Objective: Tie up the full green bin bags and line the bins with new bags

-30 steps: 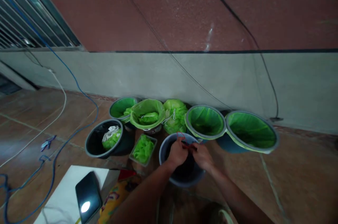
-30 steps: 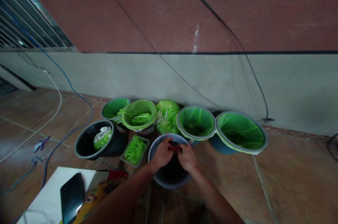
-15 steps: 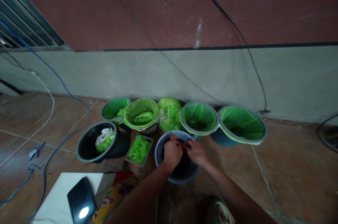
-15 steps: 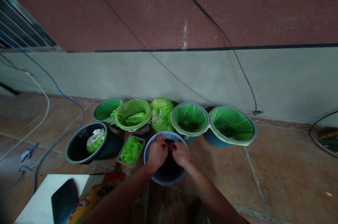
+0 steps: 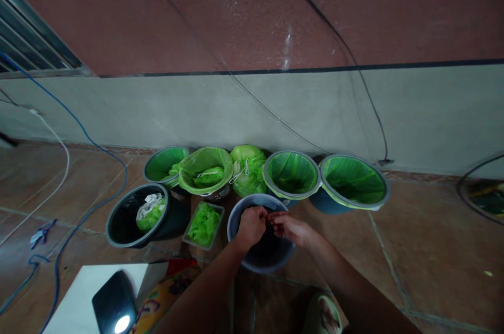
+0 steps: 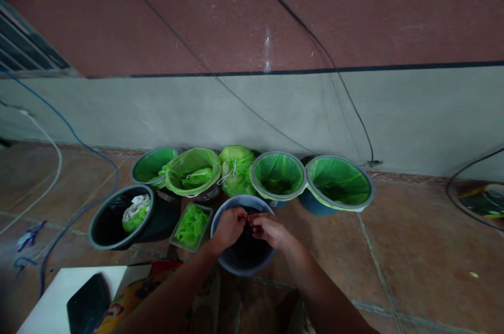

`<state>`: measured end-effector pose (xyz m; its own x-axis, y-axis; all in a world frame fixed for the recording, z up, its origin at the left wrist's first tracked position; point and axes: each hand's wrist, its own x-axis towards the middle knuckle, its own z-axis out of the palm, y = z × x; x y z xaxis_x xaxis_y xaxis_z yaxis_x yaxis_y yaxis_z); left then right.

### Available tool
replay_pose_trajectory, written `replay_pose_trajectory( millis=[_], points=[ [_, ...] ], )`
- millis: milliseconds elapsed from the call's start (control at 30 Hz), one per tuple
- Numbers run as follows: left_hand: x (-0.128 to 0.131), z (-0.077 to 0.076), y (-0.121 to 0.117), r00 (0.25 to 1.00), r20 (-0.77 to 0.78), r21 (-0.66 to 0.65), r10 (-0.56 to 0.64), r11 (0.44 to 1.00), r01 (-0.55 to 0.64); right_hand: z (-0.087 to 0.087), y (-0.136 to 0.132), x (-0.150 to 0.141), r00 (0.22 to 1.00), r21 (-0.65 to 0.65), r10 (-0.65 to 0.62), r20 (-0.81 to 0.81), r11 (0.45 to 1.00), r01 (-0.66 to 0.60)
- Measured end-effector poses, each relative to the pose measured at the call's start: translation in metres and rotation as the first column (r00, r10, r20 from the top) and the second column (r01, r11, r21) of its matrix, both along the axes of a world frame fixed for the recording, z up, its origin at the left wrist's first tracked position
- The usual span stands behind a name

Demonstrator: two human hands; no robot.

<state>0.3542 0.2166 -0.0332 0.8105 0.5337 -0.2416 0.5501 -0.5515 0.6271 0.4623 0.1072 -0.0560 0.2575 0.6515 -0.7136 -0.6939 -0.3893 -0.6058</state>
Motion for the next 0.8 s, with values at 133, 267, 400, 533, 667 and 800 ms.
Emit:
replay_pose_trajectory(
  millis=[133, 267, 400, 533, 667, 800],
  points=[
    [-0.004, -0.003, -0.001, 0.999, -0.013, -0.007, -0.041, 0.999, 0.041, 0.001, 0.002, 0.0, 0.999, -0.03, -0.031, 0.031, 0.999, 0.032],
    [-0.009, -0.006, -0.001, 0.998, 0.001, 0.017, -0.064, 0.998, 0.064, 0.002, 0.002, -0.001, 0.997, -0.035, -0.02, 0.079, 0.999, 0.023],
    [-0.012, -0.006, -0.001, 0.996, -0.067, 0.127, -0.064, 0.989, 0.072, 0.003, 0.0, -0.001, 0.989, 0.006, 0.015, 0.15, 1.0, -0.016],
    [-0.013, -0.005, -0.002, 0.986, -0.164, 0.195, -0.035, 0.978, 0.068, 0.001, 0.001, -0.005, 0.97, 0.041, 0.08, 0.228, 0.995, -0.092],
    [-0.014, -0.003, -0.003, 0.979, -0.199, 0.213, -0.034, 0.974, 0.077, -0.003, 0.005, -0.009, 0.948, 0.004, 0.092, 0.303, 0.995, -0.098],
    [-0.016, 0.002, 0.0, 0.97, -0.227, 0.197, -0.087, 0.971, 0.133, -0.006, 0.009, -0.007, 0.891, -0.089, 0.164, 0.423, 0.986, -0.139]
  ],
)
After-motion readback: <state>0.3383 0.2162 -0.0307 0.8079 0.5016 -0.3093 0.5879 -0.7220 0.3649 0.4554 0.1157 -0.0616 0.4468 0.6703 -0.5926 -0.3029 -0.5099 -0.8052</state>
